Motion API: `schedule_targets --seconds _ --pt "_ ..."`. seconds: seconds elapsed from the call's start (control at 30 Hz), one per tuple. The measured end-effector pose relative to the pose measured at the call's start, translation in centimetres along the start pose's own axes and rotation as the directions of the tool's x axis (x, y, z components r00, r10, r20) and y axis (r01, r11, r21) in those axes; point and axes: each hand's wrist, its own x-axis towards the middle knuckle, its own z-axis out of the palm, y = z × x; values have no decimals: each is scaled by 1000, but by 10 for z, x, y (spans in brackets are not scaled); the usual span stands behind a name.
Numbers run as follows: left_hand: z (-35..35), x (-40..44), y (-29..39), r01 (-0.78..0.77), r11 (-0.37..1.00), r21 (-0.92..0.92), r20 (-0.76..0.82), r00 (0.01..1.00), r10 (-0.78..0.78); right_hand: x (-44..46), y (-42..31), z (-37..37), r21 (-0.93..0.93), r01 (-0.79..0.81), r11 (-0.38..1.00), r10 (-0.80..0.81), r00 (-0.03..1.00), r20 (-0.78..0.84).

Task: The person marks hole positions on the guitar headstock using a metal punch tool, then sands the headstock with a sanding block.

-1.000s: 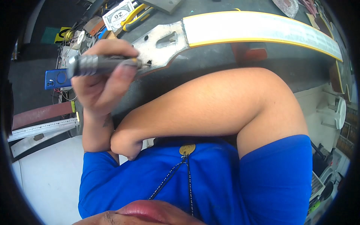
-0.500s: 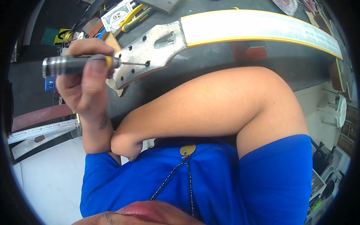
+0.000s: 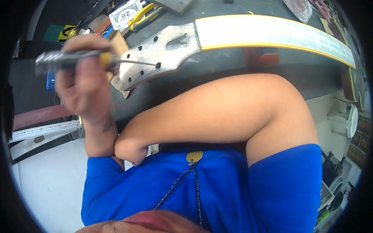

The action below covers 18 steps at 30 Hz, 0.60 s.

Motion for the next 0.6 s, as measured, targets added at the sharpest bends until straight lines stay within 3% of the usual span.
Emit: schedule_targets --seconds 0.07,0.17,0.27,0.33,0.4,0.53,0.6 --pt "-18 0 0 -60 992 -109 -155 987 42 -1 2 1 44 10 999 -10 1000 -12" --pt "-19 -5 -1 -32 988 -149 -213 977 -1 2 6 9 62 23 998 -20 998 -54" --pt "-14 -9 -2 25 996 -82 -130 991 -36 -5 -3 -5 72 -56 996 50 995 84" --pt "-10 -11 0 78 995 -64 -92 992 -83 -2 -2 1 45 -58 997 56 998 38" --pt "-10 -4 -2 16 1000 -12 -42 999 -17 -1 -1 5 37 -44 998 44 999 -7" --pt "-6 -5 0 48 995 83 -87 995 -40 -4 1 5 72 -15 997 17 999 -35" --pt "-15 -5 -1 -87 991 103 99 992 76 -5 2 5 91 -16 996 19 999 -35"
